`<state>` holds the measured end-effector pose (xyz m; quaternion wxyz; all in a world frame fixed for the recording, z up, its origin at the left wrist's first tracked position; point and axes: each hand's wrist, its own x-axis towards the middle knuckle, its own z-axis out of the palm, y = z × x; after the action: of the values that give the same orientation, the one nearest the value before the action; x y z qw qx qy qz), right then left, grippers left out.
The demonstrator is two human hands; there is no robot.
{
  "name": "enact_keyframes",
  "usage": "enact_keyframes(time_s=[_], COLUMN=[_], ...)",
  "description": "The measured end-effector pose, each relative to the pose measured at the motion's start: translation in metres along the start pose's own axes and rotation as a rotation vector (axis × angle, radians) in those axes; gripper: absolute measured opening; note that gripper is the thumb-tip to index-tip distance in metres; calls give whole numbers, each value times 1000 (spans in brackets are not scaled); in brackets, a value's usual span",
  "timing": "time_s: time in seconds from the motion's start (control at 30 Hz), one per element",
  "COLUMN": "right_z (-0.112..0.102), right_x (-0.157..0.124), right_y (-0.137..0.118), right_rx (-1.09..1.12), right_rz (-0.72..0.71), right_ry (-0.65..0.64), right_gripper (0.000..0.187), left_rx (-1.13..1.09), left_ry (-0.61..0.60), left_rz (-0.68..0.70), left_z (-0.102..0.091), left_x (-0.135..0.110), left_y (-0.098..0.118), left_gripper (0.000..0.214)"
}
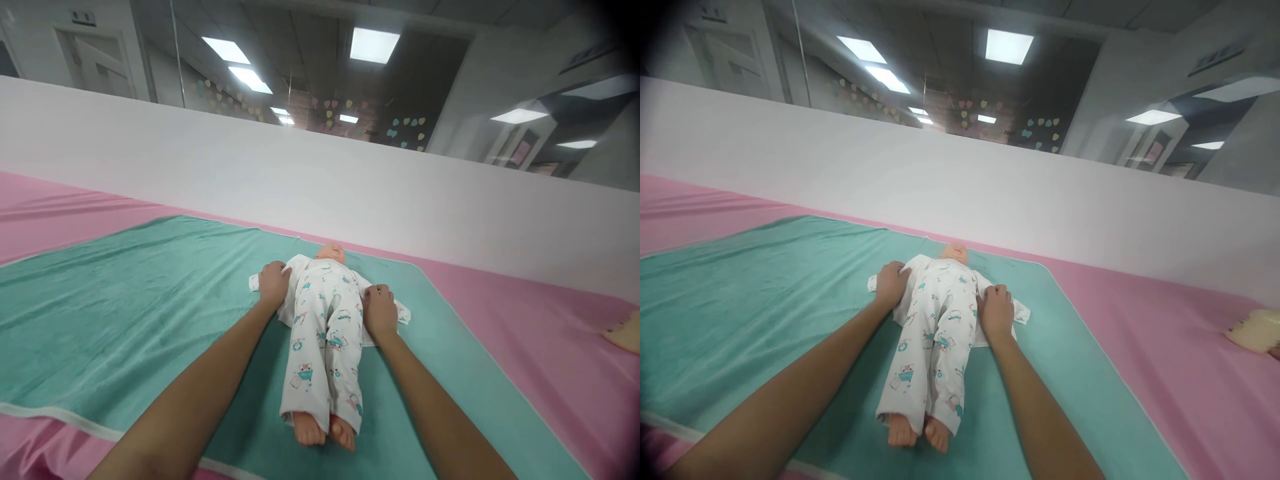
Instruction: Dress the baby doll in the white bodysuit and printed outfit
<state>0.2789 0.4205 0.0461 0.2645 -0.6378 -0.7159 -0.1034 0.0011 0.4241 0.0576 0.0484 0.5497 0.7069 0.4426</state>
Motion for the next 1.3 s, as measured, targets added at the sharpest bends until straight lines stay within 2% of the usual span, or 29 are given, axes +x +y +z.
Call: enact_keyframes(time_s=[0.1,0.17,0.2,0.33,0.37,0.43,0.47,0.53,0.63,0.7,0.83,0.93,1.03,1.13,1.2,1.3], right_z=[1,1,1,-1,-2,-5,-7,-11,-22,-31,-46,-46,-37,-32,-34,-40], right_x=[3,5,6,12,14,19,22,27,29,27,16,14,20,26,27,18], right_y=[6,11,13,23,26,33,36,42,48,52,57,54,34,0,-25,-52], right_rx=[-22,21,62,224,250,301,331,394,515,641,1018,1330,1477,1530,1484,1154], right_rz=[89,170,216,373,394,420,428,429,411,392,311,266,238,187,88,-197], right_ry=[73,52,28,-100,-129,-175,-201,-260,-350,-415,-527,-454,-370,-379,-410,-373], right_gripper=[34,42,43,37,34,29,27,28,37,41,39,41,39,36,31,22], left_rx=[-136,-280,-415,-1073,-1157,-1268,-1310,-1319,-1177,-1067,-853,-724,-635,-579,-561,-551], left_ry=[-42,-139,-244,-808,-898,-965,-947,-777,-474,-390,-332,-289,-276,-274,-280,-288], left_rz=[13,34,33,-43,-41,-20,-19,-60,-135,-154,-135,-96,-80,-75,-74,-72], left_z=[-4,-12,-17,-41,-45,-48,-47,-38,-19,-7,8,12,13,13,13,13], left_x=[-3,-7,-9,-15,-16,-18,-19,-19,-19,-18,-20,-24,-27,-28,-28,-27], left_y=[17,30,36,50,52,54,54,52,40,28,14,15,18,19,19,18], left_gripper=[32,33,34,40,41,39,38,35,30,26,24,26,27,27,27,26])
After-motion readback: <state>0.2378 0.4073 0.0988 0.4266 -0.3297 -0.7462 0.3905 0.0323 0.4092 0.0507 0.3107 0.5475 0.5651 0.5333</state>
